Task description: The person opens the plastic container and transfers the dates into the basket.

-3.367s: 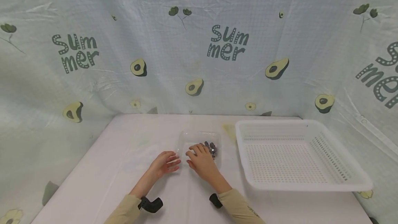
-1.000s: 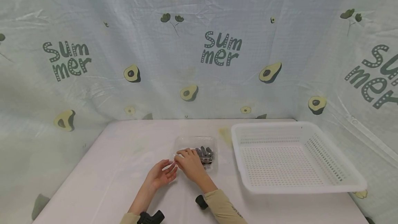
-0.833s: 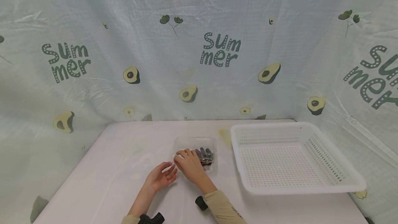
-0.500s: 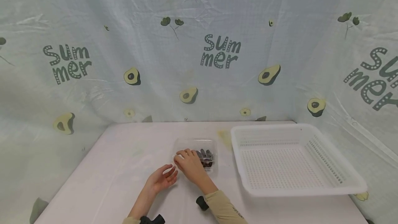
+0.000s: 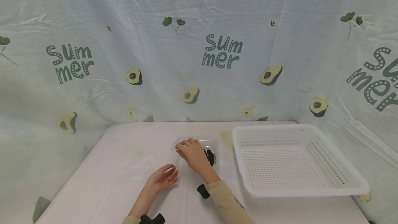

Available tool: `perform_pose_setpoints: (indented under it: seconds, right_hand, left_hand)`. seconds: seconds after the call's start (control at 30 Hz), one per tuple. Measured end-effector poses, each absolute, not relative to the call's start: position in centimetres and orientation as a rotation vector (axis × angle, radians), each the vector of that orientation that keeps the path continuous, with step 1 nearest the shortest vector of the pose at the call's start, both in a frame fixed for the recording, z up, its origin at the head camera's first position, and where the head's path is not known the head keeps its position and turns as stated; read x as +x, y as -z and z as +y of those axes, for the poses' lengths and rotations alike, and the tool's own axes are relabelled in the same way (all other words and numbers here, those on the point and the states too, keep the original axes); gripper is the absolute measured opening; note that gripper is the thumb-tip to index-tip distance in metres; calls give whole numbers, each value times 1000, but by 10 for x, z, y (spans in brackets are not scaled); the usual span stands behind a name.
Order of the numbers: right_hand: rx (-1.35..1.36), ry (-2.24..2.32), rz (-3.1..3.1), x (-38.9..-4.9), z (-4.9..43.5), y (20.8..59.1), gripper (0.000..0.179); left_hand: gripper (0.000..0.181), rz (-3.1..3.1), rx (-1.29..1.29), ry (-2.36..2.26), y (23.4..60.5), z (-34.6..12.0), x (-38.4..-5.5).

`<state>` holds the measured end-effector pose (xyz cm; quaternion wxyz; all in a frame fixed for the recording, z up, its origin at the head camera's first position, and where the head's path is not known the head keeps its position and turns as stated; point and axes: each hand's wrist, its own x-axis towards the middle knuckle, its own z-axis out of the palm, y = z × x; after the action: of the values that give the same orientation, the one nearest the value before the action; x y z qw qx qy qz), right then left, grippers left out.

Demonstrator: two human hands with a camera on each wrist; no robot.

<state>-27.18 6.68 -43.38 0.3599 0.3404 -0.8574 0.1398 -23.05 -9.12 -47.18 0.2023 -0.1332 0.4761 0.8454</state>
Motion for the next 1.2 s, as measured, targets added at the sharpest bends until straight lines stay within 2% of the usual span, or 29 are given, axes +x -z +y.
perform_pose_setpoints:
  seconds: [0.3, 0.67, 1.2]
  right_hand:
    - [772, -358, -2160, -283, 80, 422, 12]
    - [599, -478, -2091, -289, 99, 412, 24]
    - [413, -689, -2099, -292, 121, 398, 22]
  left_hand:
    - [6, 1325, -388, -2360, 473, -92, -228]
    - [11, 1324, -390, -2346, 472, -93, -226]
    - [4, 1401, -402, -2340, 470, -93, -232]
